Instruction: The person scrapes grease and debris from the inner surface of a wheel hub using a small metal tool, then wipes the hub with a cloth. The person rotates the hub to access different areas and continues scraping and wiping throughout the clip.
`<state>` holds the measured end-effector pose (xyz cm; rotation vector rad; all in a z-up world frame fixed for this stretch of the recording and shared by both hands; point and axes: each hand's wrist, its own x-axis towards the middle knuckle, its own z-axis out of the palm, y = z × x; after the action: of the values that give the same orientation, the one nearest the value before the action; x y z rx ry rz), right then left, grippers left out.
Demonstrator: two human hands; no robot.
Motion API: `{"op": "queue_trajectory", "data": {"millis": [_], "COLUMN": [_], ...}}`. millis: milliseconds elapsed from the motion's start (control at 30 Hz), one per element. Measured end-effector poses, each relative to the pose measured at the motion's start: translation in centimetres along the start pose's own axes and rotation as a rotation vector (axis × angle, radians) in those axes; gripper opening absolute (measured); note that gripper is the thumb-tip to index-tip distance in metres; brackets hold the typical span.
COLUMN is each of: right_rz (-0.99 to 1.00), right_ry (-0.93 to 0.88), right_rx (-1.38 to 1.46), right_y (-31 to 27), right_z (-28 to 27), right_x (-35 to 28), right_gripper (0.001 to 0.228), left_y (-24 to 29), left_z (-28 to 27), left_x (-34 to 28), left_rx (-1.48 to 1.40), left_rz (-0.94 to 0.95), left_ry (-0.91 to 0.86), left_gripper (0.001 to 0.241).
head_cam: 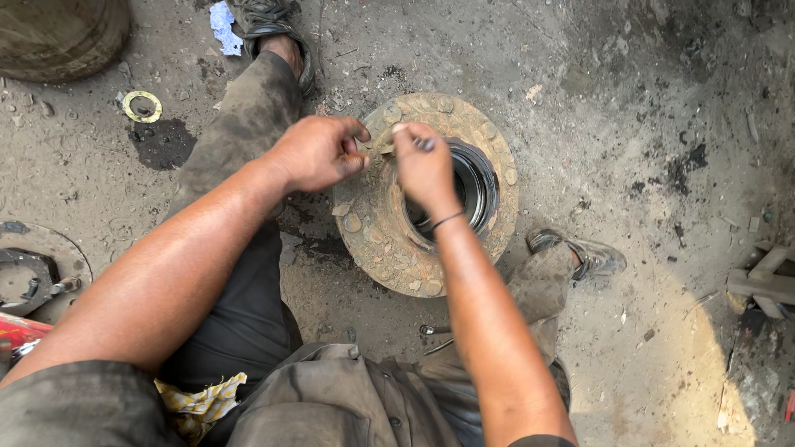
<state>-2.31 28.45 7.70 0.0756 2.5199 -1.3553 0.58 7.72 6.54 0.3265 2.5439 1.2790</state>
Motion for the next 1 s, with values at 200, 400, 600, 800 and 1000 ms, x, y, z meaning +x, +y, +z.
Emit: {"op": "queue_trajectory", "data": {"millis": [200,400,600,800,1000], "right_rz": [-0.149,-0.209,-0.082,-0.412,-0.169], "right_ry": [0.230,0.282,0.351,0.163,0.087], "right_rx": [0.199,0.204,0.283,-0.221,-0.439], "right_y": [0.4,5.4,4.5,2.0,2.3], "right_z": [-5.8,-4.9,0.4,1.6,-0.1], "right_x": [6.9,9.4,2.7,-0.7,4.8], "right_gripper": [0.028,0.047,0.048,0.022,0.029], "left_y": [-1.7,-2.3,-2.4,-2.7,-2.5], "left_z": [-1.2,-1.4,-1.4,-1.0,-1.2], "left_x": [-0.4,0.2,0.5,-0.3,0.1], "left_rx": [-0.145,-0.041,-0.005,-0.005,-0.022], "left_rz": [-0.052,-0.027,-0.090,-0.077,-0.090], "left_ry": [0.153,0.127,0.062,0.070,0.083], "left_gripper": [0.035,0.029,0.030,0.030,0.029]}}
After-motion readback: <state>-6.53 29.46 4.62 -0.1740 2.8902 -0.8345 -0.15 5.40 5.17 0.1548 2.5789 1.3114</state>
